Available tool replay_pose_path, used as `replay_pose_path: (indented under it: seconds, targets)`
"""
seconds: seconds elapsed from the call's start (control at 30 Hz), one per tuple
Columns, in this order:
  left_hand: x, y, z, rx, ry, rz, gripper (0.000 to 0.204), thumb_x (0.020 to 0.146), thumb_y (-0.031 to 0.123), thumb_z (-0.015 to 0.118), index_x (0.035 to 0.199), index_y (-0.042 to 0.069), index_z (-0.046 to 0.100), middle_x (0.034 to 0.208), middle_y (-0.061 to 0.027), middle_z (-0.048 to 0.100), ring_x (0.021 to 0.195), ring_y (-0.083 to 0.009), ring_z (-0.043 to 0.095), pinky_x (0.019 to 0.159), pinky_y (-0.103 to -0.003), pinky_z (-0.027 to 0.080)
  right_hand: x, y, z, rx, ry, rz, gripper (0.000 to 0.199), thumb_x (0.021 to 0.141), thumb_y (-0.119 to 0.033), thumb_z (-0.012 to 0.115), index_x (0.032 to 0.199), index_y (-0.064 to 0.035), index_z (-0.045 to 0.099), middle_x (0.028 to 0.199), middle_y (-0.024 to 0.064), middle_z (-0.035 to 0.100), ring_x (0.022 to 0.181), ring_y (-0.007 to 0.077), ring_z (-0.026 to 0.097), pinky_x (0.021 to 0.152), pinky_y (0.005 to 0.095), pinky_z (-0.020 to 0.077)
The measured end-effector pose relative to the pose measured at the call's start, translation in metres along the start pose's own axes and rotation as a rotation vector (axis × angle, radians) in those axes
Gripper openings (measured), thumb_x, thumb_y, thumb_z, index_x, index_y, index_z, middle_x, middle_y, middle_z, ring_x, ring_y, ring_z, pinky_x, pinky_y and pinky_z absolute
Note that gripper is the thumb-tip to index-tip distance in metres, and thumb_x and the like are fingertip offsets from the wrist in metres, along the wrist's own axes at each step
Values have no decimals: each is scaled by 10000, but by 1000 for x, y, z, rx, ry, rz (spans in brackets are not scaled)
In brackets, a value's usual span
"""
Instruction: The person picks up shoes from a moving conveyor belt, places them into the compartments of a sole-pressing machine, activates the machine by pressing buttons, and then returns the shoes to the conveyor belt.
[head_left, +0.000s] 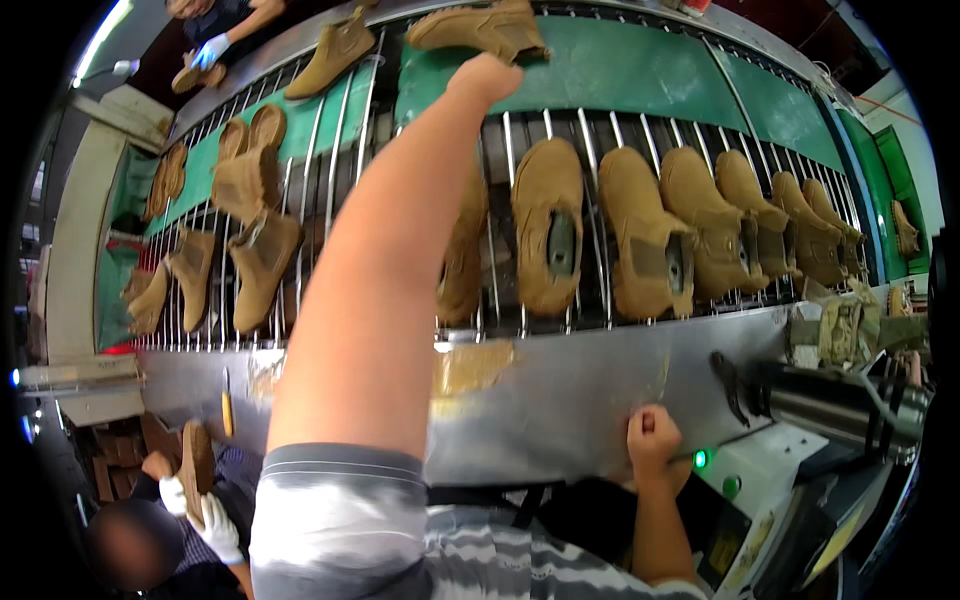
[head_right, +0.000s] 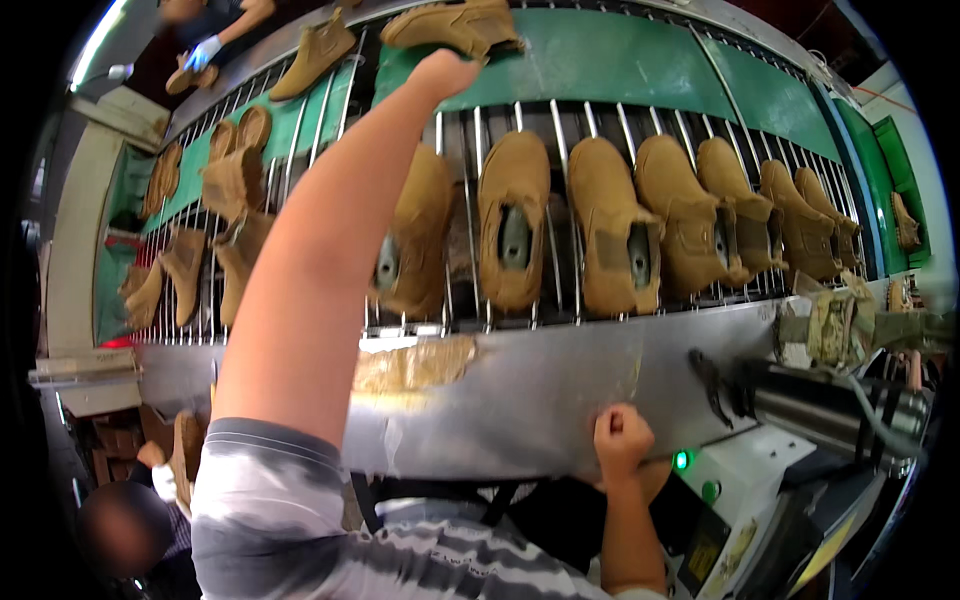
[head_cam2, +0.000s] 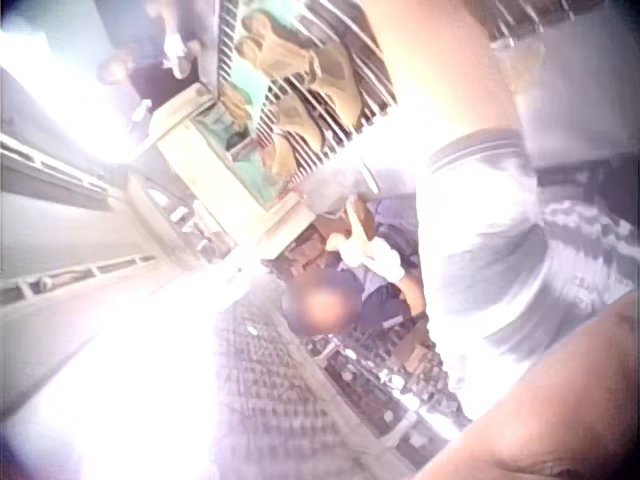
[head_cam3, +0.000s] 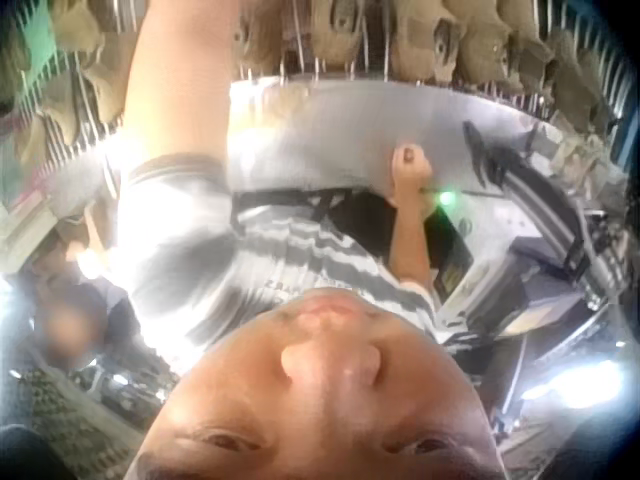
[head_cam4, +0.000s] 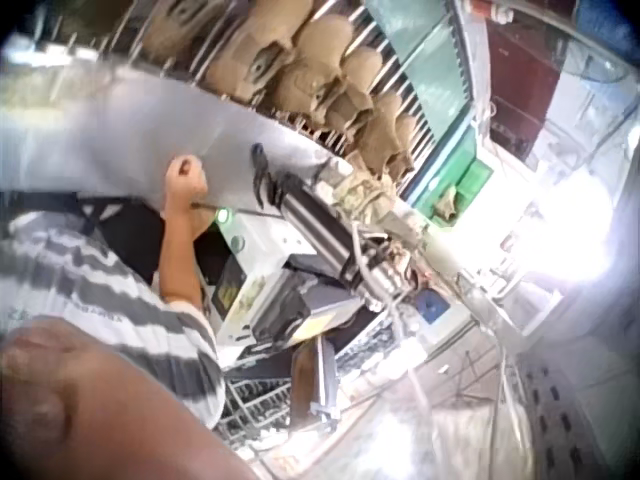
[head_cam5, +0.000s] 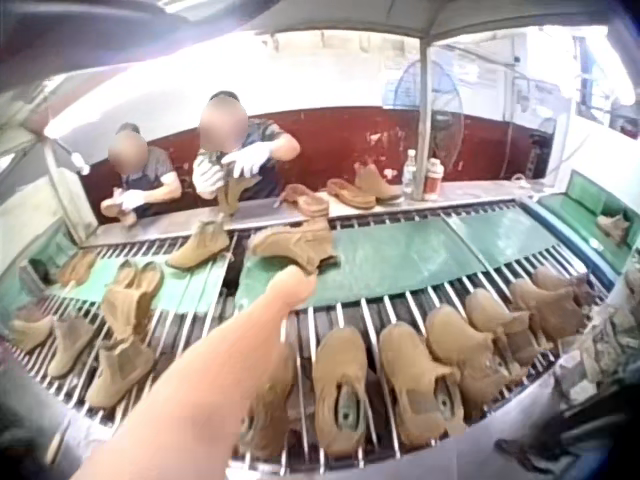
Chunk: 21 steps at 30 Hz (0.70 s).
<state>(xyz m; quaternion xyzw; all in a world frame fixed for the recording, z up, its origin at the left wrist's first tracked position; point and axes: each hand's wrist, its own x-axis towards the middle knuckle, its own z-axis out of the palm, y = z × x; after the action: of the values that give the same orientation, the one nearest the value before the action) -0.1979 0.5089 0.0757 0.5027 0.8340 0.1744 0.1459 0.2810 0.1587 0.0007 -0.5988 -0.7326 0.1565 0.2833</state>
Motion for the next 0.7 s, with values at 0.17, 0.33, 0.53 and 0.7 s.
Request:
replay_pose_path:
  seconds: [0.17, 0.33, 0.53, 0.7]
  targets:
    - [85, 3, 69, 117, -50, -259, 608, 783, 563, 603, 1193, 117, 656, 1252, -83, 626, 1201, -275, 555, 954, -387, 474, 12, -2, 0, -46, -43, 30, 121, 664, -63, 675, 614, -96, 571, 519, 65, 517, 469, 270, 529, 468, 363, 431]
    - [141, 25, 141, 136, 226, -389, 710, 760, 674, 597, 1081, 47, 686, 1139, -129, 675, 1084, -277, 636, 870, -384, 505, 12, -14, -1, -127, -86, 40, 104, 703, -45, 669, 663, -87, 583, 554, 98, 519, 480, 294, 518, 466, 393, 430]
    - [137, -40, 125, 112, 148, -230, 413, 903, 367, 472, 1040, 54, 704, 1112, -160, 677, 1048, -332, 642, 871, -431, 509, 27, -23, -12, -108, -134, -35, 59, 757, -87, 675, 742, -68, 622, 602, 123, 552, 522, 314, 543, 494, 387, 463]
    - [84, -51, 35, 156, 239, -13, 393, 890, 284, 423, 986, 25, 704, 1110, -200, 663, 1054, -351, 627, 897, -443, 499, 9, -5, -2, 10, -54, 32, 84, 684, -27, 669, 663, -48, 590, 535, 92, 525, 469, 263, 531, 467, 358, 420]
